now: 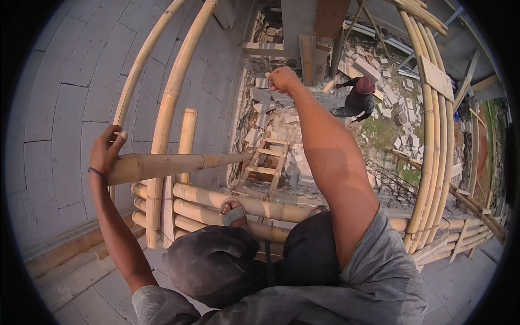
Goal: The person assembles bamboo scaffolding on a construction site, positioning bamboo poles and securing them with wire. They also handle a white block and metal rods, integrating them into the structure.
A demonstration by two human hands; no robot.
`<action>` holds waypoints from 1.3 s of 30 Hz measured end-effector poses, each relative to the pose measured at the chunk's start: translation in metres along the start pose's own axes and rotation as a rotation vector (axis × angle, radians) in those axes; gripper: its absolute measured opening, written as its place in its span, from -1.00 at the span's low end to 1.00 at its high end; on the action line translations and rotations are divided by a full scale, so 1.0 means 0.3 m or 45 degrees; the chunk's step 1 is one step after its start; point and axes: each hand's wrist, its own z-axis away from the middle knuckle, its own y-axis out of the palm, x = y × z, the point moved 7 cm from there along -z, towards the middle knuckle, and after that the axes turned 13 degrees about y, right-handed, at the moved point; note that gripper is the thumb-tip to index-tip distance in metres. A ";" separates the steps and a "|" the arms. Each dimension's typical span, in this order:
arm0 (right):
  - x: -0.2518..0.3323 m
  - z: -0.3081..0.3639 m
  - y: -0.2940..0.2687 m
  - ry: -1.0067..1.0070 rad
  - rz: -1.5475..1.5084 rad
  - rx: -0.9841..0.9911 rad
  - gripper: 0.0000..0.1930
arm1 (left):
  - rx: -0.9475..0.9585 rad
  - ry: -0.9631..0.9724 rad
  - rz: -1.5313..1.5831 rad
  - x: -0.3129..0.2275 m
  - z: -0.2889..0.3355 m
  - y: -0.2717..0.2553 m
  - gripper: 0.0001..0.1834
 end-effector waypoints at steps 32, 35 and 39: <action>0.783 1.039 1.097 -1.322 0.295 0.816 -0.21 | -1.411 0.512 -0.204 0.253 0.847 -0.096 -0.77; 0.728 1.009 1.117 -1.071 0.533 0.831 -0.01 | -1.506 -0.407 0.009 0.668 1.139 0.150 -0.87; 0.706 0.978 1.012 -0.833 0.147 0.925 0.02 | -1.577 -1.220 0.329 1.020 1.572 0.641 -0.83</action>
